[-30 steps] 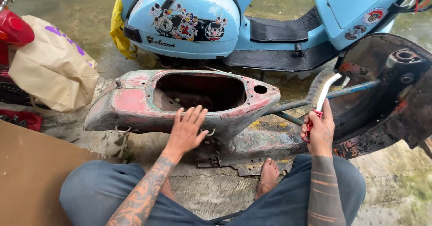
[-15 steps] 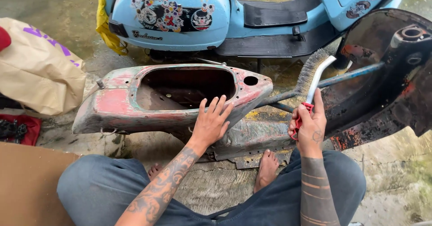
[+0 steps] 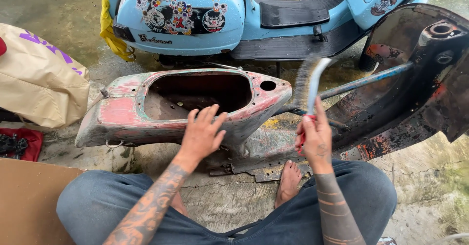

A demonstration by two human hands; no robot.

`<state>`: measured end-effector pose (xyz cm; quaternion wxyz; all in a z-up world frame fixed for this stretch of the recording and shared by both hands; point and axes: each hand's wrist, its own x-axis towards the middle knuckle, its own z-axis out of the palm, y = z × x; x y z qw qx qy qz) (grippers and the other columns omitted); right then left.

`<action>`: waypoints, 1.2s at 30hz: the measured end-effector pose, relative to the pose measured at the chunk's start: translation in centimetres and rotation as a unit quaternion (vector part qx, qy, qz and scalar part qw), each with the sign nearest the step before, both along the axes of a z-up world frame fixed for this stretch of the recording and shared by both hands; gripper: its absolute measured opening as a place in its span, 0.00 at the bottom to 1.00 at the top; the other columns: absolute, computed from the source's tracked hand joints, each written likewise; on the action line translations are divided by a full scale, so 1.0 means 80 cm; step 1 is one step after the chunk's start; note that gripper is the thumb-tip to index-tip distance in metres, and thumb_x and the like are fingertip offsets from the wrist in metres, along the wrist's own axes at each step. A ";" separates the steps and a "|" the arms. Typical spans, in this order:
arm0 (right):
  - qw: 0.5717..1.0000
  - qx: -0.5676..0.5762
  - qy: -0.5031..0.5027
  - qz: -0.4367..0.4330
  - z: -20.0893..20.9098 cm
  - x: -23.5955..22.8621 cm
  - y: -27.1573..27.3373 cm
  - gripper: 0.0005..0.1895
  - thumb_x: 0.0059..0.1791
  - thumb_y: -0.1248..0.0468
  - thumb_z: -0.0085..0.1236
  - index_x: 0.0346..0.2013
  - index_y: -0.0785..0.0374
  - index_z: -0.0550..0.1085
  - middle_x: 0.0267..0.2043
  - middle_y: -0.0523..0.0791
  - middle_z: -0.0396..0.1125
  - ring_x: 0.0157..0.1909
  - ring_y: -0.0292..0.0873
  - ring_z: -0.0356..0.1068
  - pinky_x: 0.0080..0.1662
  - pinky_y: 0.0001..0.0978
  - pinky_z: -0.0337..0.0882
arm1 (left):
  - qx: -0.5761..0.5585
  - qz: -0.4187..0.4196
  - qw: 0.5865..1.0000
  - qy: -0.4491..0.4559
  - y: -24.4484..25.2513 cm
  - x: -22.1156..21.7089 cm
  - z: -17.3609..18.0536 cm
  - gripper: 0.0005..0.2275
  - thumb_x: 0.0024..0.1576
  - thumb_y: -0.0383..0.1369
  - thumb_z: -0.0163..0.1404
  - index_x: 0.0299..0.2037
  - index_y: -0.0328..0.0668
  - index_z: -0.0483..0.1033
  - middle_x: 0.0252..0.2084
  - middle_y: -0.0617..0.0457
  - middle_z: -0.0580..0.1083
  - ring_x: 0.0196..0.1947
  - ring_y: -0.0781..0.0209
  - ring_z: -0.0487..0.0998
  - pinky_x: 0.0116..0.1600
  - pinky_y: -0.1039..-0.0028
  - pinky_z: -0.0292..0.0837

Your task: Cleaning a vintage scooter frame component using a wire brush to remove rust and debris

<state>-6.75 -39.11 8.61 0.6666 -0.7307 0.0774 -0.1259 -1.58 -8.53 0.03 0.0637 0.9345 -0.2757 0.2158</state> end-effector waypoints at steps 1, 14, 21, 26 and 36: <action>1.000 -0.002 -0.002 0.000 0.003 -0.003 0.008 0.30 0.59 0.68 0.37 0.77 0.53 0.51 0.24 0.47 0.62 0.16 0.39 0.63 0.15 0.27 0.69 | -0.002 0.000 1.000 -0.002 0.019 0.007 -0.004 0.24 0.54 0.45 0.53 0.61 0.56 0.71 0.64 0.45 0.68 0.63 0.49 0.68 0.67 0.47 0.54; 0.816 -0.538 0.125 0.172 -0.010 0.000 0.116 0.31 0.58 0.60 0.34 0.77 0.44 0.50 0.37 0.54 0.73 0.37 0.58 0.76 0.41 0.57 0.75 | 0.041 0.090 0.967 0.234 0.097 0.017 0.015 0.21 0.57 0.56 0.50 0.47 0.50 0.72 0.39 0.53 0.73 0.40 0.53 0.76 0.50 0.62 0.63; 0.859 -0.481 0.139 0.109 -0.023 -0.033 0.133 0.31 0.59 0.58 0.30 0.78 0.42 0.48 0.41 0.54 0.76 0.44 0.58 0.77 0.49 0.55 0.76 | 0.040 0.079 0.968 0.234 0.097 0.014 0.022 0.21 0.58 0.55 0.50 0.49 0.49 0.71 0.39 0.52 0.73 0.39 0.53 0.74 0.48 0.63 0.63; 0.848 -0.527 0.017 0.050 -0.086 -0.119 0.105 0.35 0.51 0.66 0.51 0.74 0.51 0.57 0.29 0.50 0.72 0.22 0.50 0.69 0.28 0.46 0.67 | -0.059 0.074 0.986 0.139 0.096 0.011 -0.015 0.20 0.53 0.52 0.58 0.42 0.45 0.74 0.37 0.51 0.75 0.38 0.50 0.73 0.51 0.59 0.60; 0.902 -0.424 -0.008 0.078 -0.029 0.069 0.141 0.28 0.58 0.61 0.42 0.75 0.49 0.58 0.31 0.57 0.75 0.33 0.60 0.76 0.36 0.52 0.73 | 0.024 0.062 0.978 0.199 0.100 0.018 0.011 0.21 0.57 0.55 0.52 0.46 0.47 0.72 0.38 0.52 0.73 0.38 0.53 0.74 0.45 0.64 0.63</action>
